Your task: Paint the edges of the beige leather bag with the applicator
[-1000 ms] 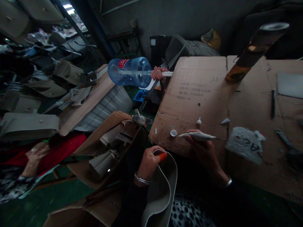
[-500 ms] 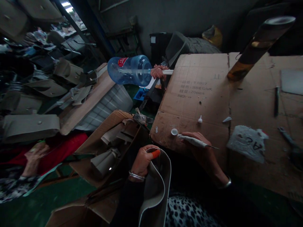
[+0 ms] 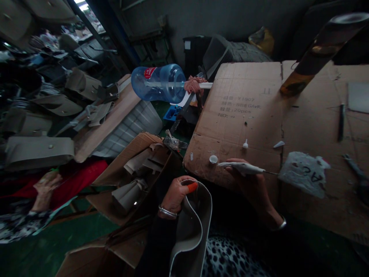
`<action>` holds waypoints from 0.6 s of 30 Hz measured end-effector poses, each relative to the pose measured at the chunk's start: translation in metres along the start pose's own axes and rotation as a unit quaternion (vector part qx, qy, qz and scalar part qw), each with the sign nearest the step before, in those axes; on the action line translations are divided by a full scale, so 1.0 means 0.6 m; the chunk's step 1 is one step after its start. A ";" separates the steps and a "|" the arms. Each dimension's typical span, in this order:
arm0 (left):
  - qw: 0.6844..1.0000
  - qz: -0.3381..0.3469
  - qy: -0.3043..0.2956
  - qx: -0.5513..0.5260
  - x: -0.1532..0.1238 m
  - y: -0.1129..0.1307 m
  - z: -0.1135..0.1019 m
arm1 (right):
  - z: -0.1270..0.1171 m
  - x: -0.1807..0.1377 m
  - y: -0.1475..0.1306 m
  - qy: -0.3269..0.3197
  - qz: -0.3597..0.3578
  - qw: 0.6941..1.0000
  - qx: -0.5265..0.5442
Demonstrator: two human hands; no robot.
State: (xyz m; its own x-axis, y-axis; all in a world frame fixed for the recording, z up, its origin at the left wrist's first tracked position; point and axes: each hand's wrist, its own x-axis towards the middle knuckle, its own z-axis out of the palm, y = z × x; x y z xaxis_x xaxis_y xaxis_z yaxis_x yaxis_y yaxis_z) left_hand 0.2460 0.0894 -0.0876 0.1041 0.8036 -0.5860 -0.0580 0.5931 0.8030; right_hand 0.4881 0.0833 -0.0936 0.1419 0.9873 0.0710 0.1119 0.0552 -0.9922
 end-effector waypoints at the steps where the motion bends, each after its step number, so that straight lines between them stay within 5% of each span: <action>1: 1.000 -0.003 -0.003 -0.004 0.000 0.000 -0.001 | 0.003 -0.003 -0.009 -0.018 0.025 0.999 0.043; 6: 0.999 -0.008 -0.034 -0.016 -0.004 0.003 -0.004 | 0.023 -0.011 -0.037 -0.107 0.125 0.971 0.172; 18: 0.997 -0.011 -0.076 -0.014 -0.008 0.000 -0.012 | 0.037 -0.014 -0.024 -0.156 0.111 0.970 0.151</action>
State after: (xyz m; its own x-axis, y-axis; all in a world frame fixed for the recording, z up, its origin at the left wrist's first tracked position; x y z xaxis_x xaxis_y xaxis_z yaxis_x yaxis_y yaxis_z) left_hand 0.2382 0.0860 -0.0856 0.2557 0.7744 -0.5787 -0.0809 0.6136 0.7855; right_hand 0.4634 0.0775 -0.0824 -0.1798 0.9742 -0.1362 -0.1869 -0.1698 -0.9676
